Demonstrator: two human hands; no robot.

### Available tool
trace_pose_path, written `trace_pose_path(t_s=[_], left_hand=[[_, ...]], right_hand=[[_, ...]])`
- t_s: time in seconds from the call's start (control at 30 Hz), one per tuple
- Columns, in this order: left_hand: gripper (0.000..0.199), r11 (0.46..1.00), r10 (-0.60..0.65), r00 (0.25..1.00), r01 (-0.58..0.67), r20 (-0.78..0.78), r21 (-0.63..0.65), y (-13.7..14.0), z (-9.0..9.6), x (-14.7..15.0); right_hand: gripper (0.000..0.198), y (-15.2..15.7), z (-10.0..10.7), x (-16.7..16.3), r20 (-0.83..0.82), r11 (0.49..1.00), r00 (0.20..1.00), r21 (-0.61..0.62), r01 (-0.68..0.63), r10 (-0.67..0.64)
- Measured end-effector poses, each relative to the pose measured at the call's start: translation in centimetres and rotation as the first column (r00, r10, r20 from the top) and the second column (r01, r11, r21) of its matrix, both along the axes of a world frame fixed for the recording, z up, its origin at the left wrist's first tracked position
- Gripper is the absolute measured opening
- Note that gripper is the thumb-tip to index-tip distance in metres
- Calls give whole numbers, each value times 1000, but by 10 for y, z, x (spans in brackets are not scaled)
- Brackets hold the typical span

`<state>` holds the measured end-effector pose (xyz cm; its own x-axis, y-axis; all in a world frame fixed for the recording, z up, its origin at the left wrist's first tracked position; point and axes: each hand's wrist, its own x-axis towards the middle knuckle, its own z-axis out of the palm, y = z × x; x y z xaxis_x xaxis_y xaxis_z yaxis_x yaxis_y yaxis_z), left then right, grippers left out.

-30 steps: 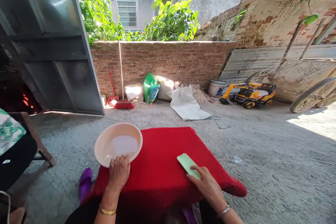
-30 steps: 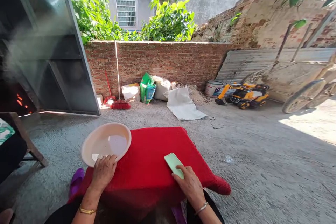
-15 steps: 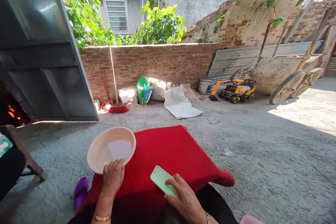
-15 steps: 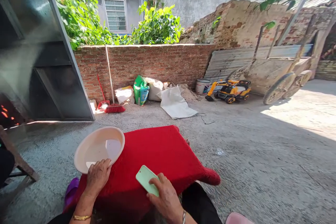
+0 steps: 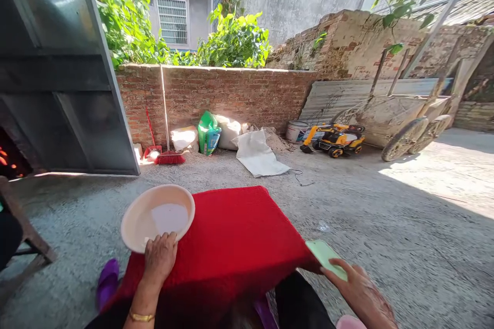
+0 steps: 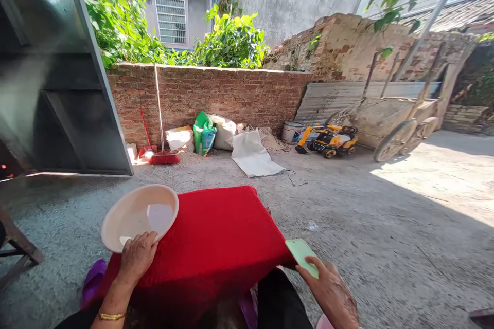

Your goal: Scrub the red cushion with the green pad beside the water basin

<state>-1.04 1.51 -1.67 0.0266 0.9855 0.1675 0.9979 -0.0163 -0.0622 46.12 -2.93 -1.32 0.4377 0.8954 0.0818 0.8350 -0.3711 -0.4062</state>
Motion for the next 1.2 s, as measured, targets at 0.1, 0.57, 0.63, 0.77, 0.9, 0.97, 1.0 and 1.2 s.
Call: trace_pose_path(t_s=[0.1,0.57,0.63,0.77,0.9,0.97,1.0,1.2], left_hand=[[27,1000,3,1000,-3,-2,8,1,-2,-1],[29,1000,-8,1000,8,-2,27,-2,1,-2],[28,1000,-4,1000,4,9,22,-2,1,-1],[27,1000,10,1000,-10,25,4,-2,2,1],[28,1000,4,1000,-4,20,6,-1,1,-1],[29,1000,5,1000,-5,2,15,-1,-2,-3],[30,1000,6,1000,-6,-8,22,-1,-4,-4],[31,998,-8,999,11,-43,66,0,-10,-9]], right_hand=[[32,0,-2,-24,-21,990,995,99,-98,101],[25,11,-18,-156,-27,853,853,-14,-522,522],[27,16,-17,-114,-15,916,916,1,-402,402],[30,17,-13,-29,3,995,996,48,-86,86],[37,11,-8,3,-18,993,997,94,73,-71],[37,10,-7,-13,-48,994,999,111,9,-4],[35,9,-7,-28,-66,992,996,114,-54,61],[24,4,-14,-151,-136,822,811,78,-564,569]])
